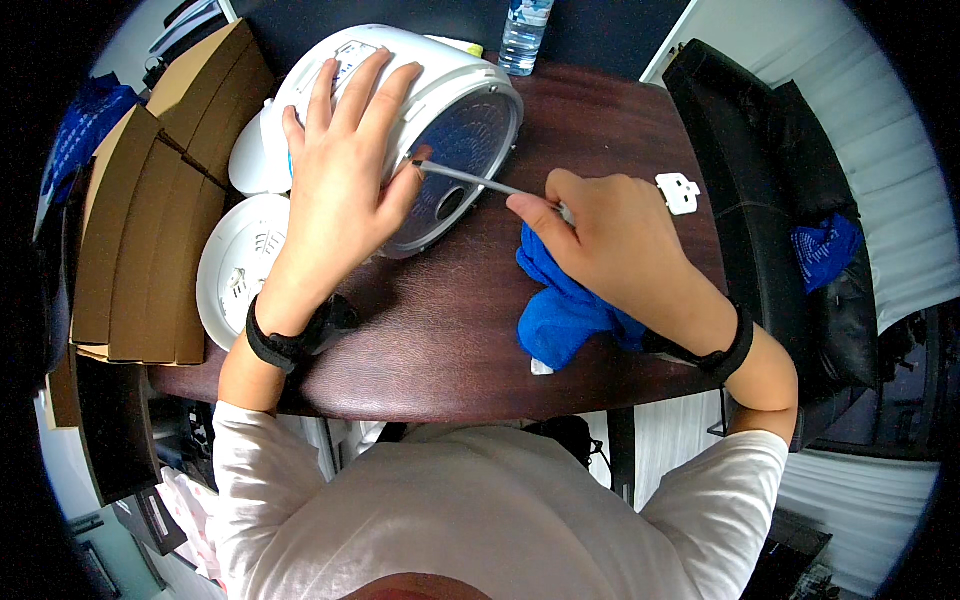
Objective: The person uses a screwdriver to remove screws from the bottom of a white rice cooker. They systematically unscrew fasteners around the perimeter of the base, placing the screws on a nearby plate. The person rotates the appliance to access different screws and continues the disassembly process.
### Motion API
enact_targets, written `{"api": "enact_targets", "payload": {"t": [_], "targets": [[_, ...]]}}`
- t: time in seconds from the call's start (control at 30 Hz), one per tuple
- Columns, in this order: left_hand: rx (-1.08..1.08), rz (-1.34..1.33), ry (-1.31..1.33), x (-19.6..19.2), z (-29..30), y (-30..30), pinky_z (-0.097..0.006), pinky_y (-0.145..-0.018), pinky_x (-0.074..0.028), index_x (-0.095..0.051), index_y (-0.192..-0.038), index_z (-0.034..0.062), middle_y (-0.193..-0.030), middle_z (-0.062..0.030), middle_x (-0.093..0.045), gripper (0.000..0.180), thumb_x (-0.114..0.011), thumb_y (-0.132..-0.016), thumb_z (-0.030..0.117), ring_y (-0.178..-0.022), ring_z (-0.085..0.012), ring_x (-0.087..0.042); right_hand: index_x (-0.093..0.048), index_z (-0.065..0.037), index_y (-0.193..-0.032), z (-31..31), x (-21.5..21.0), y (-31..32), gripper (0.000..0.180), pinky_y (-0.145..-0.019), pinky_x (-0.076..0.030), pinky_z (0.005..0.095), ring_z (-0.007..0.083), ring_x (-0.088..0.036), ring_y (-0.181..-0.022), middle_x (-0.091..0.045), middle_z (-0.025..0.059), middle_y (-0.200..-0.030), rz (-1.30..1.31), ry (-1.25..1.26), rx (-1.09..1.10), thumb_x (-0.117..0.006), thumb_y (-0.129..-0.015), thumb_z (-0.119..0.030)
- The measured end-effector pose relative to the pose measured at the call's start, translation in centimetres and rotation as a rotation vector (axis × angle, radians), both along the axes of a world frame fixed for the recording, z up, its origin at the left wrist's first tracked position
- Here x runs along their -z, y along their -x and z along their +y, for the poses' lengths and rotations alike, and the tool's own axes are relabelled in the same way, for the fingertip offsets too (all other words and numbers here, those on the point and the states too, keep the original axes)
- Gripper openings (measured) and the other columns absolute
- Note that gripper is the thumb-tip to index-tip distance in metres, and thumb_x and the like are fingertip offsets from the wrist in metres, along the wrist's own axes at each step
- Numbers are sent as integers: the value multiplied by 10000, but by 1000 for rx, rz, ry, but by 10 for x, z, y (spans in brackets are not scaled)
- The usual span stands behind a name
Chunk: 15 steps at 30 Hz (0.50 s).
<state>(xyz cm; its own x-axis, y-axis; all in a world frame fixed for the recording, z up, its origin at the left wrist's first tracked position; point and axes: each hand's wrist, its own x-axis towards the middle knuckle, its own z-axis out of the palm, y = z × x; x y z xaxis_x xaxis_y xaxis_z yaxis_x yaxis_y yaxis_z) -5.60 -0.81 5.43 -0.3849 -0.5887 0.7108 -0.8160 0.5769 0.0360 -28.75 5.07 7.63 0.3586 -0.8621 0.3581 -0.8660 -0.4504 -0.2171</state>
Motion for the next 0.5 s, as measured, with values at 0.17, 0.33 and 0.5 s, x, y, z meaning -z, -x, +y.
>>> {"api": "enact_targets", "payload": {"t": [0.17,0.33,0.5], "targets": [[8,6,1,0,0,0,-721,-1015,-234,-443,-1404,173,-1466,-149,-406,675,-670,-769,195,-1363,-482,-306,-557,-54,-673,-4,0,-3,405,-409,-397,377,296,-548,-416,-503,121,-469,0,22,-15,-634,-927,-360],[11,11,-10,0,0,0,-718,-1018,-233,-441,-1406,174,-1468,-147,-403,690,-678,-758,193,-1363,-479,-307,-556,-54,-665,-5,-6,-5,406,-400,-391,373,294,-545,-410,-503,122,-467,58,35,-3,-632,-929,-353],[3,-5,5,1,-1,0,-714,-1023,-228,-441,-1405,173,-1469,-145,-402,693,-677,-754,193,-1363,-474,-310,-564,-53,-662,-3,-2,-3,406,-402,-394,374,290,-549,-411,-511,120,-467,42,18,11,-633,-928,-351]]}}
